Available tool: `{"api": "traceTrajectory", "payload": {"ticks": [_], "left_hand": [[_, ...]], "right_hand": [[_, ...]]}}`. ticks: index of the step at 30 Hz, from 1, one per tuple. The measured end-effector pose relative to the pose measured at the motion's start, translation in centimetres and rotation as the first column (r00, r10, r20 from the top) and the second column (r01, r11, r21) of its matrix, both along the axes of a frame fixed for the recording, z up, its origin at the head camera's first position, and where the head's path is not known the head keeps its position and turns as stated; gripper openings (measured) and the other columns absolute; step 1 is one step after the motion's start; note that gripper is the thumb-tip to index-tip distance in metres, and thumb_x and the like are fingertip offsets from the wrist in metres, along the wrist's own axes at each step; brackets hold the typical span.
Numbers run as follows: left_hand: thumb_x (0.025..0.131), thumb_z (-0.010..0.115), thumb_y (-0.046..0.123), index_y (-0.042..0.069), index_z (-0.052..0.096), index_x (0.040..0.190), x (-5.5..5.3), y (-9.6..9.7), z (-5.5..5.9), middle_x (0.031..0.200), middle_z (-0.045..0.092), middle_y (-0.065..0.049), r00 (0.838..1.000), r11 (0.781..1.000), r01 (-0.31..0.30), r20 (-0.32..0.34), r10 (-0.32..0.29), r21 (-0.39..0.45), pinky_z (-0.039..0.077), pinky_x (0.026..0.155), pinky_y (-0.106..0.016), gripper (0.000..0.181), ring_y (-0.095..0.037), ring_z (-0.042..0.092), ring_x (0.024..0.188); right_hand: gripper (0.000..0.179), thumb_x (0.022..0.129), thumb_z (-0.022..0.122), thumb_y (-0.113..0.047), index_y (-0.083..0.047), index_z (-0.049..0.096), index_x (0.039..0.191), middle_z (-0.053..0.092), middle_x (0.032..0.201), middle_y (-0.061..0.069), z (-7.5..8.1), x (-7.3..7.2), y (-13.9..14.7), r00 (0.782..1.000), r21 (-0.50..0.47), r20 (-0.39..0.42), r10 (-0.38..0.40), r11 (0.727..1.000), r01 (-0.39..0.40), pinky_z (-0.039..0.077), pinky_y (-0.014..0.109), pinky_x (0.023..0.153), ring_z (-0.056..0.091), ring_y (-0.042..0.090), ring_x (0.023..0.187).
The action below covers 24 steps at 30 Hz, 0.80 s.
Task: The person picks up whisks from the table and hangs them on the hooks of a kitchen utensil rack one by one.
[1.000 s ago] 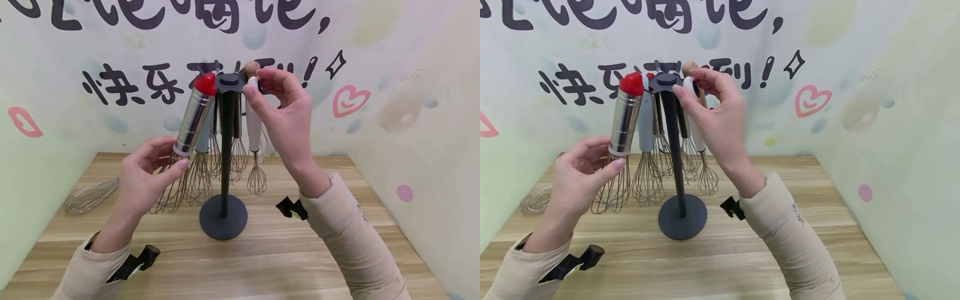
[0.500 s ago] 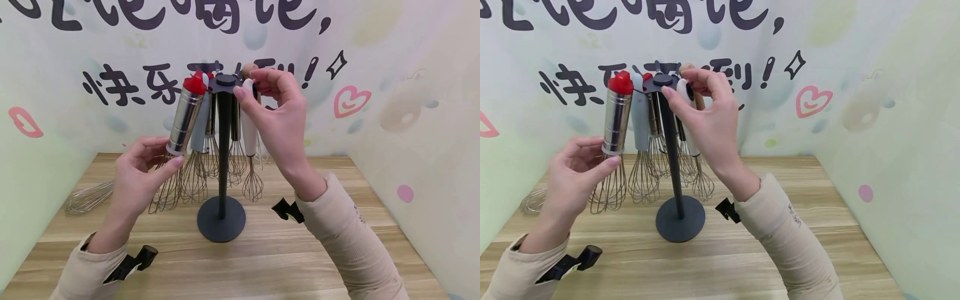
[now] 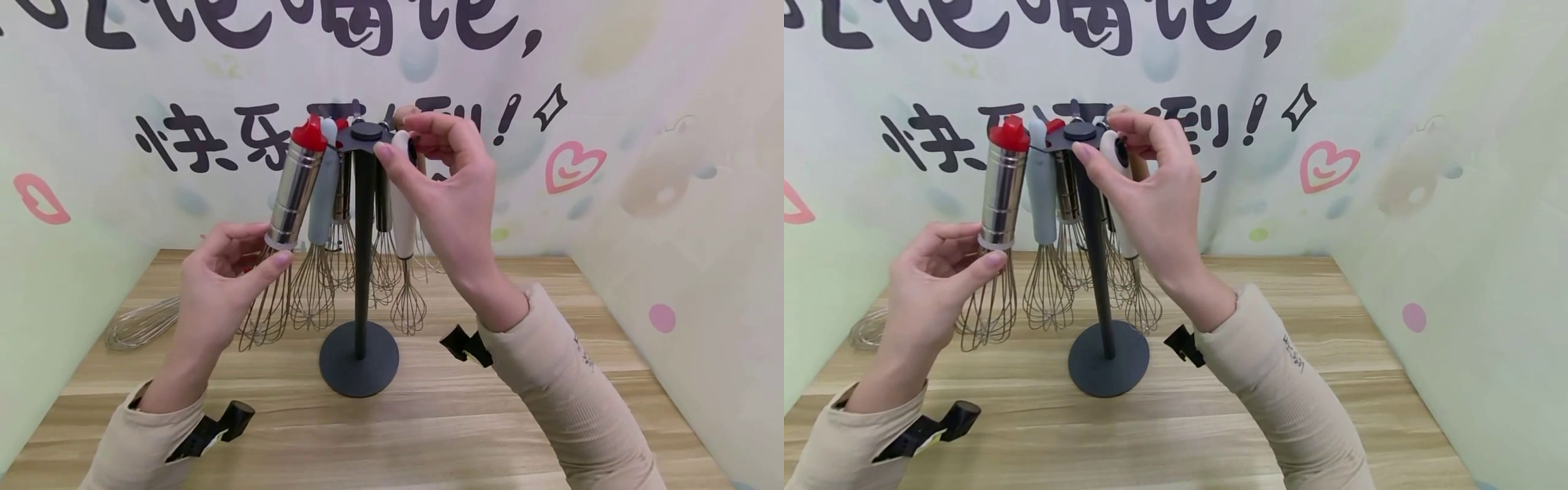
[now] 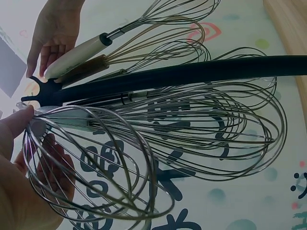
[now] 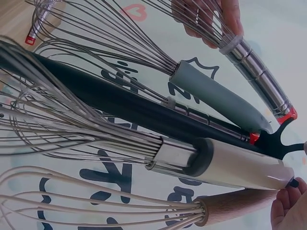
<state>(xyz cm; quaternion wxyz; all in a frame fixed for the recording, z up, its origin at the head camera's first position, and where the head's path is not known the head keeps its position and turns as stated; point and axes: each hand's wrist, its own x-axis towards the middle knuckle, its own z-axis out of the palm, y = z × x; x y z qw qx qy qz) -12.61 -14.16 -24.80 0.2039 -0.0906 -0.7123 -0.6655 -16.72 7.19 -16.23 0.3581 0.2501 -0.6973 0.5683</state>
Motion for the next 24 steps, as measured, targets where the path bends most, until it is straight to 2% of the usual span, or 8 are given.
{"api": "traceTrajectory", "payload": {"ticks": [6, 14, 19, 24], "left_hand": [[0.082, 0.071, 0.001, 0.022, 0.065, 0.105, 0.0, 0.0, 0.0, 0.094, 0.068, 0.010, 1.000, 1.000, 0.016, 0.002, -0.016, 0.003, 0.051, 0.072, -0.011, 0.031, -0.007, 0.061, 0.083], [0.080, 0.072, -0.003, 0.019, 0.065, 0.104, 0.1, 0.0, 0.2, 0.099, 0.070, 0.010, 0.998, 0.994, 0.070, -0.006, -0.070, 0.087, 0.055, 0.077, -0.013, 0.034, -0.005, 0.067, 0.088], [0.080, 0.071, -0.004, 0.019, 0.065, 0.102, 0.2, 0.0, 0.1, 0.100, 0.070, 0.009, 0.996, 0.990, 0.087, -0.016, -0.086, 0.115, 0.054, 0.080, -0.013, 0.032, -0.005, 0.067, 0.091], [0.081, 0.071, -0.003, 0.018, 0.065, 0.102, 0.4, -0.1, 0.0, 0.100, 0.070, 0.008, 0.996, 0.986, 0.087, -0.015, -0.085, 0.145, 0.054, 0.080, -0.013, 0.030, -0.006, 0.065, 0.091]], "right_hand": [[0.031, 0.080, 0.075, -0.007, 0.004, 0.063, 0.106, 0.064, 0.113, 0.012, 0.1, 0.0, 0.1, 0.999, -0.020, 0.040, 0.023, 1.000, -0.022, 0.046, 0.022, 0.082, 0.055, 0.012, 0.090], [0.028, 0.082, 0.071, -0.001, 0.006, 0.062, 0.107, 0.065, 0.113, 0.016, 0.3, -0.2, 0.5, 0.993, -0.058, 0.045, 0.112, 0.992, -0.109, 0.049, 0.024, 0.084, 0.058, 0.015, 0.089], [0.022, 0.084, 0.067, 0.003, 0.008, 0.063, 0.105, 0.067, 0.108, 0.016, 0.3, -0.5, 1.0, 0.988, -0.091, 0.056, 0.147, 0.986, -0.142, 0.050, 0.023, 0.081, 0.059, 0.016, 0.087], [0.019, 0.087, 0.064, 0.003, 0.009, 0.064, 0.105, 0.068, 0.100, 0.012, 0.4, -0.4, 1.2, 0.986, -0.110, 0.073, 0.148, 0.984, -0.140, 0.052, 0.022, 0.076, 0.061, 0.015, 0.082]]}}
